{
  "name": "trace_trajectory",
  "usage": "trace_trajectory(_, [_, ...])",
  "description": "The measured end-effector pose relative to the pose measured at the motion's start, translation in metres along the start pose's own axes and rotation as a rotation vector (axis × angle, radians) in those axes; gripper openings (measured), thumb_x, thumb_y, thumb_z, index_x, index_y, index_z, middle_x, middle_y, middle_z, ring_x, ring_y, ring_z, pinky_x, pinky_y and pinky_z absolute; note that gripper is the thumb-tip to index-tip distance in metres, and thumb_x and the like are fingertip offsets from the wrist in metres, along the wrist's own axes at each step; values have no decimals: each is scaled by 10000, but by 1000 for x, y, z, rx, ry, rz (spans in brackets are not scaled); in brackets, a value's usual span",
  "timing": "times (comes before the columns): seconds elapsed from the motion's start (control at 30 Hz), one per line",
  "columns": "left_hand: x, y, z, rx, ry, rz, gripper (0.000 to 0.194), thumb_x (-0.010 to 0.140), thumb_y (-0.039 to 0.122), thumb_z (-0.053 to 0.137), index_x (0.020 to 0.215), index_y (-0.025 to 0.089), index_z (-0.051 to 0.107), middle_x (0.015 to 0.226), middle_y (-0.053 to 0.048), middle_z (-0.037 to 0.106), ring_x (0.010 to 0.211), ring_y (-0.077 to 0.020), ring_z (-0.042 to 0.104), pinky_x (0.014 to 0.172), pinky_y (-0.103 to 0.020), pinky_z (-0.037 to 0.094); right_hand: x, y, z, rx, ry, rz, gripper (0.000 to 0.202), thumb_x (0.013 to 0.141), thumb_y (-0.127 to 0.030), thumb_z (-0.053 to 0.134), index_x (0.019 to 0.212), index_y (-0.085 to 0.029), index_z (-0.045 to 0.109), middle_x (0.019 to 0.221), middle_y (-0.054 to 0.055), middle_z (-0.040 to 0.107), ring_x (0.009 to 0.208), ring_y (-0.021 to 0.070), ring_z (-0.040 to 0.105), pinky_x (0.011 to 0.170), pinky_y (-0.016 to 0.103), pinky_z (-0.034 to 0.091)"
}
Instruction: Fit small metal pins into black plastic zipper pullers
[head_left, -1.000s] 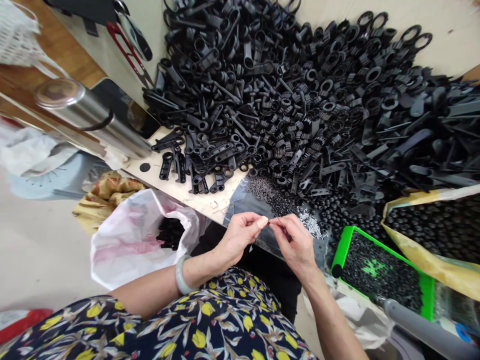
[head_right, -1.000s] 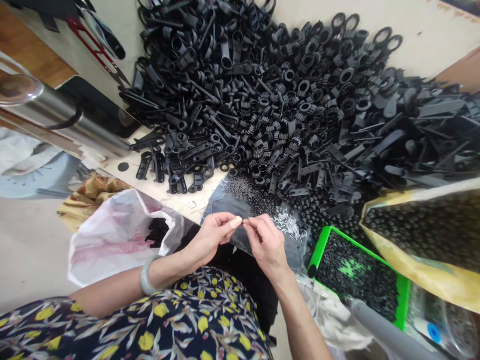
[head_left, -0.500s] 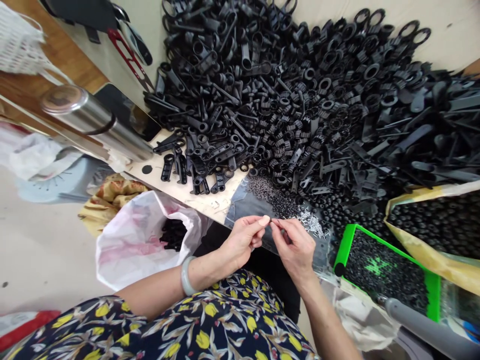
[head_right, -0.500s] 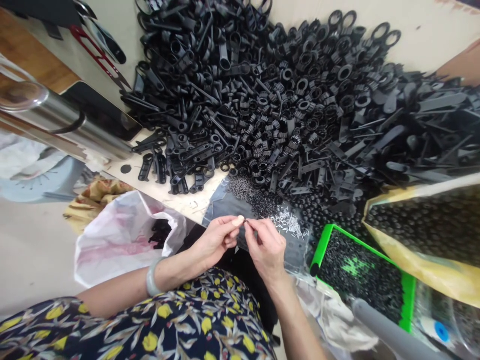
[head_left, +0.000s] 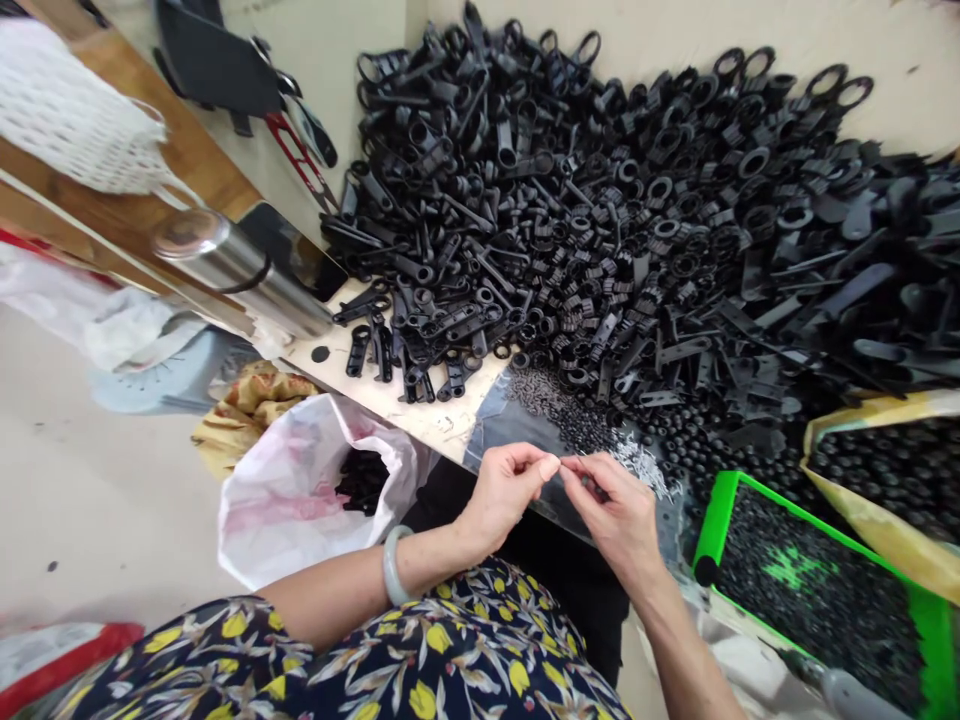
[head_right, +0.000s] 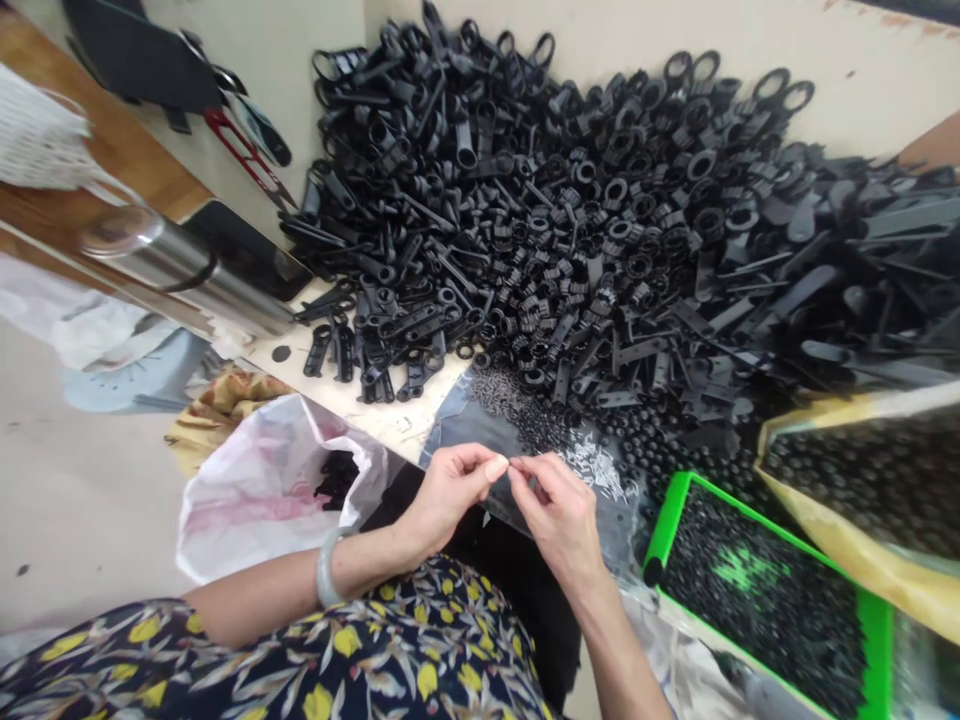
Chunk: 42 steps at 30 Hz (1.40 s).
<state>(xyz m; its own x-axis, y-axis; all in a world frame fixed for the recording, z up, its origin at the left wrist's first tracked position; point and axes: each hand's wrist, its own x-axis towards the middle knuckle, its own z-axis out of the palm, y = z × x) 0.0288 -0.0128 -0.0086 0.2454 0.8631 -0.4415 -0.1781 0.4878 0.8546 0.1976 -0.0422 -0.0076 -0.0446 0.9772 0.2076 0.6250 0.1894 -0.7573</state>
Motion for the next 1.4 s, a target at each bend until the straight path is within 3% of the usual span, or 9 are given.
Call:
trace_trajectory(0.23, [4,1,5,-14,-65,-36,420,864,546,727,840,128,756,566,26,540,506,-75,358,510,-225,276,7,11,-1,-38,44,-89,92,966,-246,668,994,-223,752,829,8,696,586,109,561,569,252,467])
trace_trajectory(0.33, [7,14,-6,144,-82,108,434,952,532,616,1039,140,783,672,-20,642,581,-119,498,583,-248,410,14,11,-6,13,99,-58,93,950,-275,692,975,-222,764,777,5,679,565,117,543,529,257,446])
trace_trajectory(0.43, [20,38,-40,497,197,518,397,992,463,570,1222,192,747,1064,-103,742,964,-225,657,899,-362,526,17,16,-13,39,165,-6,108,923,-302,727,981,-223,773,768,9,672,577,129,534,538,272,441])
trace_trajectory(0.5, [35,54,-73,754,515,770,399,995,446,557,1272,211,720,1310,-136,674,1236,-292,583,1107,-468,441,18,20,-15,50,182,7,115,911,-307,739,982,-224,775,769,13,665,592,137,534,552,280,443])
trace_trajectory(0.57, [52,64,-106,946,694,840,438,1006,442,541,1357,210,660,1449,-141,594,1390,-315,478,1198,-524,351,17,24,-14,59,166,2,115,906,-312,743,974,-224,774,758,14,655,594,142,533,555,284,446])
trace_trajectory(0.7, [81,63,-141,1091,593,826,490,1011,452,538,1399,163,613,1477,-162,578,1458,-312,427,1221,-517,350,17,25,-6,70,144,-34,128,909,-333,740,974,-227,771,786,21,681,582,141,552,545,277,461])
trace_trajectory(1.2, [77,38,-95,830,508,816,477,1006,460,556,1394,190,617,1448,-146,601,1432,-279,472,1224,-493,376,18,20,11,54,104,-26,172,906,-387,729,924,-224,779,751,15,678,516,126,517,497,256,467])
trace_trajectory(1.3, [71,47,-103,847,492,823,452,1052,400,451,1443,211,576,1498,-126,570,1441,-258,468,1215,-460,373,18,21,12,44,101,-7,186,902,-408,732,923,-229,779,764,22,690,513,133,520,498,267,476])
trace_trajectory(1.4, [78,76,-129,953,628,803,384,1056,372,427,1329,212,646,1373,-123,644,1324,-268,549,1146,-452,406,18,22,11,43,116,20,198,892,-426,738,928,-237,787,767,24,696,519,142,532,513,276,490])
